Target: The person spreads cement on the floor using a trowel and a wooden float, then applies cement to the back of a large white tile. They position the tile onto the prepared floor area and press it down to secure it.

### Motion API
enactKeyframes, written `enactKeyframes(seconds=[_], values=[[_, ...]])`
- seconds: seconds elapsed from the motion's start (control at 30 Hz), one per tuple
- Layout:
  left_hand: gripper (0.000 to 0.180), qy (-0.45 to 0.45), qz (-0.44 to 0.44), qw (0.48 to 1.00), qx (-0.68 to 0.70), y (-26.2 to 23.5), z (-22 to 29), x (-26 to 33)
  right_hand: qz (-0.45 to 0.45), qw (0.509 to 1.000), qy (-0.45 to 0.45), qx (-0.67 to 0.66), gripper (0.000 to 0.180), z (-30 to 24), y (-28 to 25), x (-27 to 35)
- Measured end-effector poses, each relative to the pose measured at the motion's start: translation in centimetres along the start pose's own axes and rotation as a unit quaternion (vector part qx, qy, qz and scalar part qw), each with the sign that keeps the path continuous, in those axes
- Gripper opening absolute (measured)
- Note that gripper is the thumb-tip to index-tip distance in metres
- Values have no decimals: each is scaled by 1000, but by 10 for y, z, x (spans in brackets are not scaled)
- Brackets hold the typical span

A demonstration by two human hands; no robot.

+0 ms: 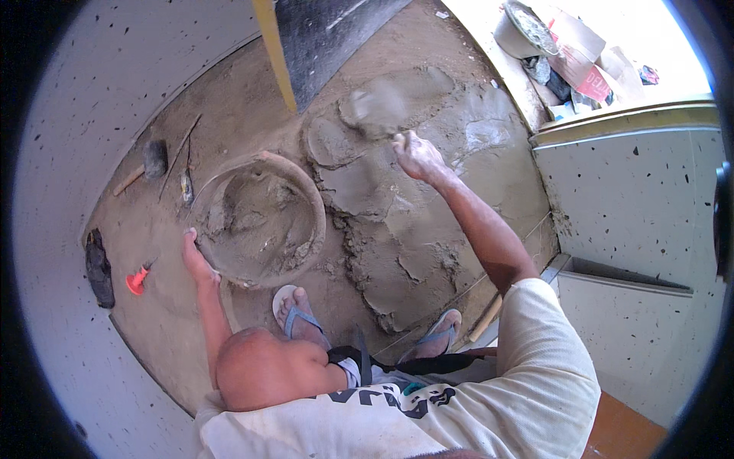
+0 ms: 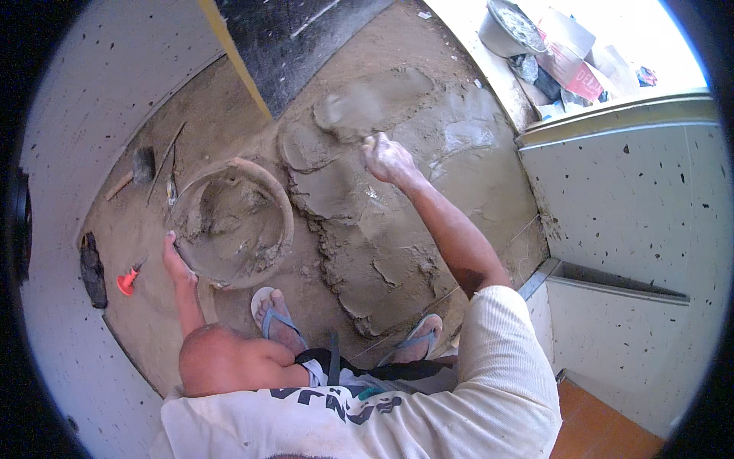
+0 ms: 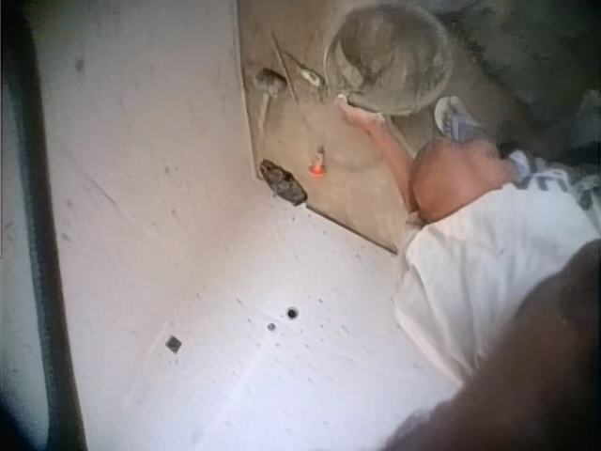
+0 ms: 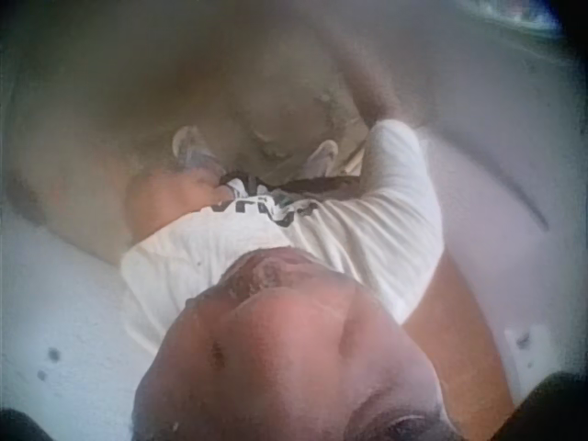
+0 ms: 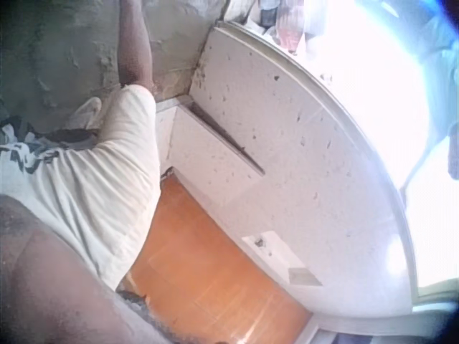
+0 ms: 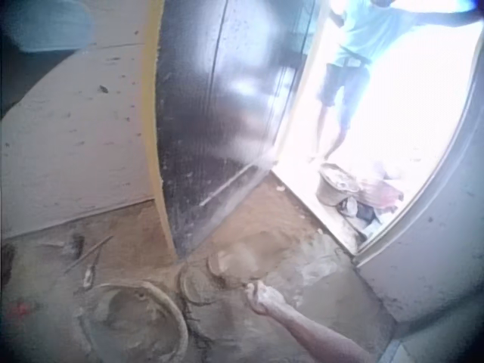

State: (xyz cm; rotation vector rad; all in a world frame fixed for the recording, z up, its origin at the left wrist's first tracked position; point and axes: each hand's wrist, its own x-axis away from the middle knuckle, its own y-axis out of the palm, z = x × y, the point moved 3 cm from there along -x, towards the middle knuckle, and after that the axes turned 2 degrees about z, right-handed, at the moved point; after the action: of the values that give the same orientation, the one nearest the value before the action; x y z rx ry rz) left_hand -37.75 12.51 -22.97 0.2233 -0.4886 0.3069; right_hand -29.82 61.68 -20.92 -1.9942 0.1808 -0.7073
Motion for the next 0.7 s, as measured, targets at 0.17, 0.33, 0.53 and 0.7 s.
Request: enactKeyframes(seconds=[0.17, 0.33, 0.53, 0.7], values=[[26, 11, -19, 1000, -15, -13, -10, -21, -18, 985, 64, -158, 50, 17, 40, -10], [34, -6, -28, 999, -18, -9, -6, -11, -38, 998, -32, -33, 50, -30, 49, 17], [36, -5, -28, 999, -23, -9, -6, -13, 84, 992, -27, 86, 45, 31, -13, -3], [36, -9, -33, 999, -12, -2, 0, -4, 141, 979, 29, 143, 45, 112, -52, -55]])
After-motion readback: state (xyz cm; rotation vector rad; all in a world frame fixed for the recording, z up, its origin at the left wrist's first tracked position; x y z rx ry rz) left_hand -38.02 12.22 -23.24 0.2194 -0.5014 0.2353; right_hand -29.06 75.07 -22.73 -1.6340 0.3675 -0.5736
